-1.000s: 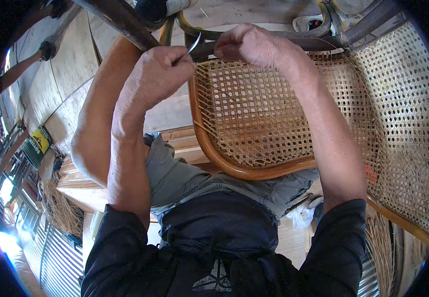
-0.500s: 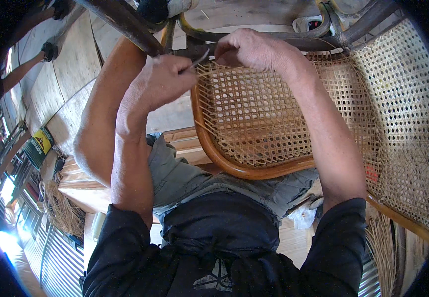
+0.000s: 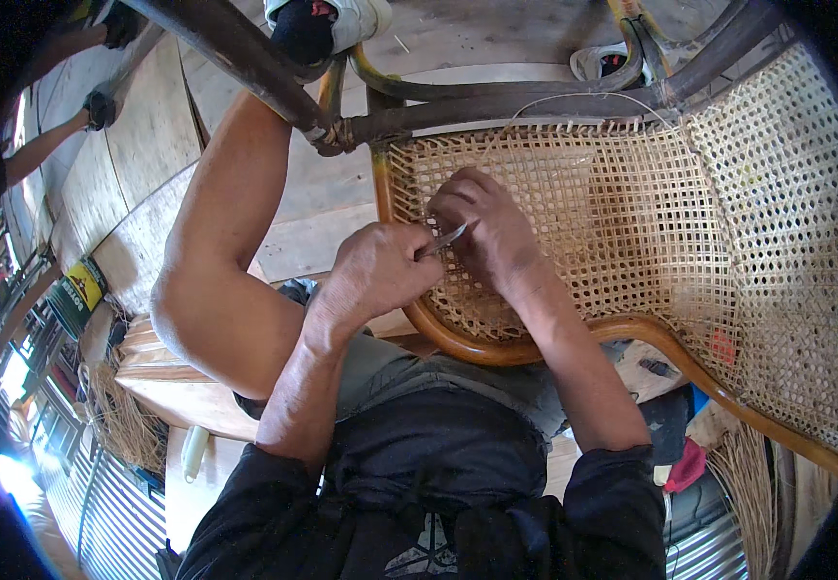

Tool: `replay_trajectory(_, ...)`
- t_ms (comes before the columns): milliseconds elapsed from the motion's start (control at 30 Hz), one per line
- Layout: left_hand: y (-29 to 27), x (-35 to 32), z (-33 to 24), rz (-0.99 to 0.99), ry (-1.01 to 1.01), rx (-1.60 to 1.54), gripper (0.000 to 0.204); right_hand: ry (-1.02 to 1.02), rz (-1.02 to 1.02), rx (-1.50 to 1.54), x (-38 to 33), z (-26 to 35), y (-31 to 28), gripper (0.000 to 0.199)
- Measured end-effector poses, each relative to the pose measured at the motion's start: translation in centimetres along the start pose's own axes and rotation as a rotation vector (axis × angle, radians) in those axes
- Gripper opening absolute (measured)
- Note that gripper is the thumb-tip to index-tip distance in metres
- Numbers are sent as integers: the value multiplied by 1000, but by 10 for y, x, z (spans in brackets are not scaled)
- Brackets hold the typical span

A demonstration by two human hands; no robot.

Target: Repairing the caning and frame of a rattan chair using weaving materials and tools.

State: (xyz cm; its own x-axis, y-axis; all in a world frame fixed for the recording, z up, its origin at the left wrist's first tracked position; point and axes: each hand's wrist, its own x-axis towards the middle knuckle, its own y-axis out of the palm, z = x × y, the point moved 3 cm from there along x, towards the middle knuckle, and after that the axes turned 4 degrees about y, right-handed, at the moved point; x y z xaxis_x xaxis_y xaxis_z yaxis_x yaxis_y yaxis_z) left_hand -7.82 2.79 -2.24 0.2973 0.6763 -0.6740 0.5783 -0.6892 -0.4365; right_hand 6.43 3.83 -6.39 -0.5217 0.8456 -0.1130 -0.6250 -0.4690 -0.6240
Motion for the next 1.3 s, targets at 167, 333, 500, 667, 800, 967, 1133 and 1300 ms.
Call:
replay_trajectory(167, 1, 6, -4, 93, 30, 95, 21, 48, -14, -3, -2, 2, 1, 24)
replay_trajectory(333, 2, 7, -4, 76, 51, 102, 22, 42, -53, 43, 0, -2, 5, 28)
replay_trajectory(500, -9, 8, -8, -96, 83, -59, 20, 39, -183, 152, -1, -7, 0, 29)
replay_trajectory(667, -33, 9, -1, -259, -20, -359, 15, 74, -207, 52, 3, 10, 2, 38)
replay_trajectory(800, -34, 11, -6, -239, 24, -435, 17, 103, -209, 80, 7, 8, 7, 43)
replay_trajectory(967, -30, 14, -7, -215, 34, -384, 17, 96, -174, 94, 6, 6, 8, 45)
replay_trajectory(1133, -29, 9, -9, -174, 66, -355, 18, 91, -146, 122, 6, 4, 8, 43)
replay_trajectory(1300, -27, 7, -8, -141, 84, -119, 22, 125, -47, 117, 3, -1, 15, 42)
